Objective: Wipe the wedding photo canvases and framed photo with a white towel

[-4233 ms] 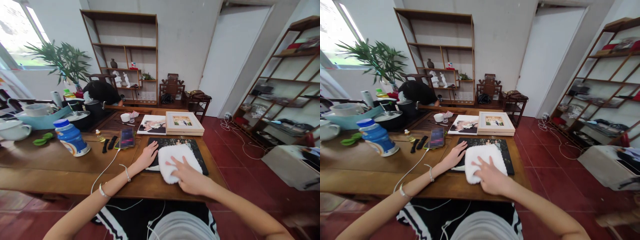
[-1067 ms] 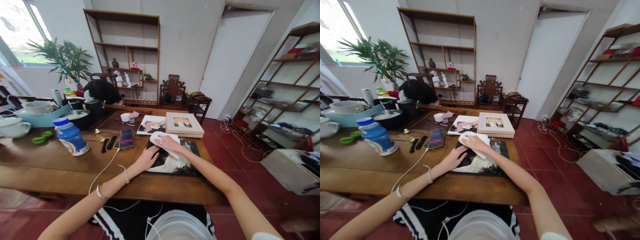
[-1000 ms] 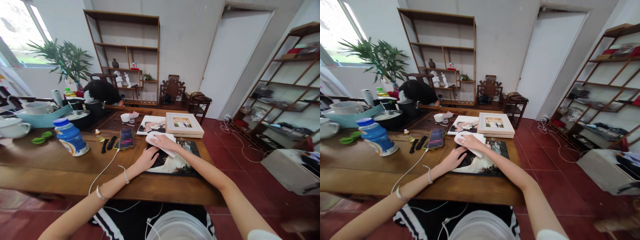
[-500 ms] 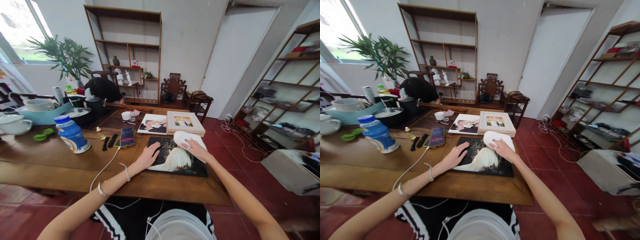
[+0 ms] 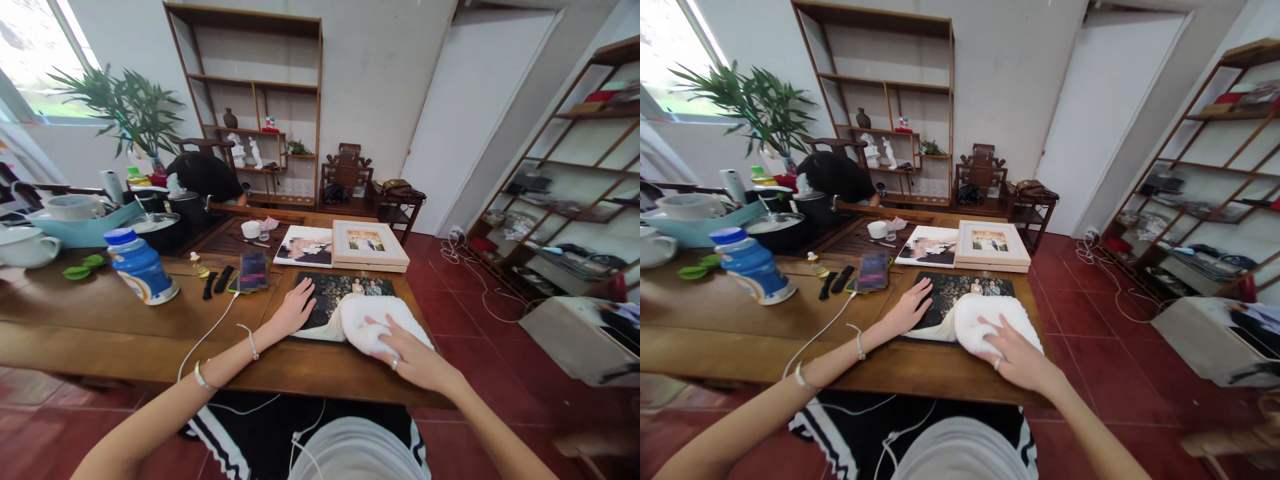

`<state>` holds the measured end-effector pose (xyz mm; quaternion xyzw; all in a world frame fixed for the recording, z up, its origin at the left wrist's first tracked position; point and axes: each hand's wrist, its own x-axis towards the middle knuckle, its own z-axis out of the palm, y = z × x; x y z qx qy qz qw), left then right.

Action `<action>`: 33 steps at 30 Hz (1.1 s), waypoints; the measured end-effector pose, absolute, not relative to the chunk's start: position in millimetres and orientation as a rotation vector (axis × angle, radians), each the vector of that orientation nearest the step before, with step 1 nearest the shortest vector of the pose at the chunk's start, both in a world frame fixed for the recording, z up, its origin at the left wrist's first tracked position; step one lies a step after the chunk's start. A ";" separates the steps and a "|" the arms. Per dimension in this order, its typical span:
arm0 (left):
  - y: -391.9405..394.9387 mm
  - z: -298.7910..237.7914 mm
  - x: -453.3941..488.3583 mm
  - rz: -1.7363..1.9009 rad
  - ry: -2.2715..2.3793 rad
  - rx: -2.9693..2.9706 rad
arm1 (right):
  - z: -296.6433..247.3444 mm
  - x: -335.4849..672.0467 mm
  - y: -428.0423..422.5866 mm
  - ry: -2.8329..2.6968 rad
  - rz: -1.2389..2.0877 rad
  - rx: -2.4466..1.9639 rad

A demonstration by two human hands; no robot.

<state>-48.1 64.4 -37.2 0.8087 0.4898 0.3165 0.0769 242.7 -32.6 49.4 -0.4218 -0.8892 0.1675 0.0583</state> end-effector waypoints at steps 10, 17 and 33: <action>63.9 -37.4 -48.2 0.999 1.446 2.407 | 22.3 251.8 75.4 -2.540 0.036 -1.354; 63.3 -36.3 -46.5 0.984 1.456 2.415 | 32.8 244.4 -9.8 -2.697 0.229 -1.245; 63.2 -36.7 -48.3 0.948 1.464 2.428 | 27.6 249.6 55.9 -2.694 -0.033 -1.445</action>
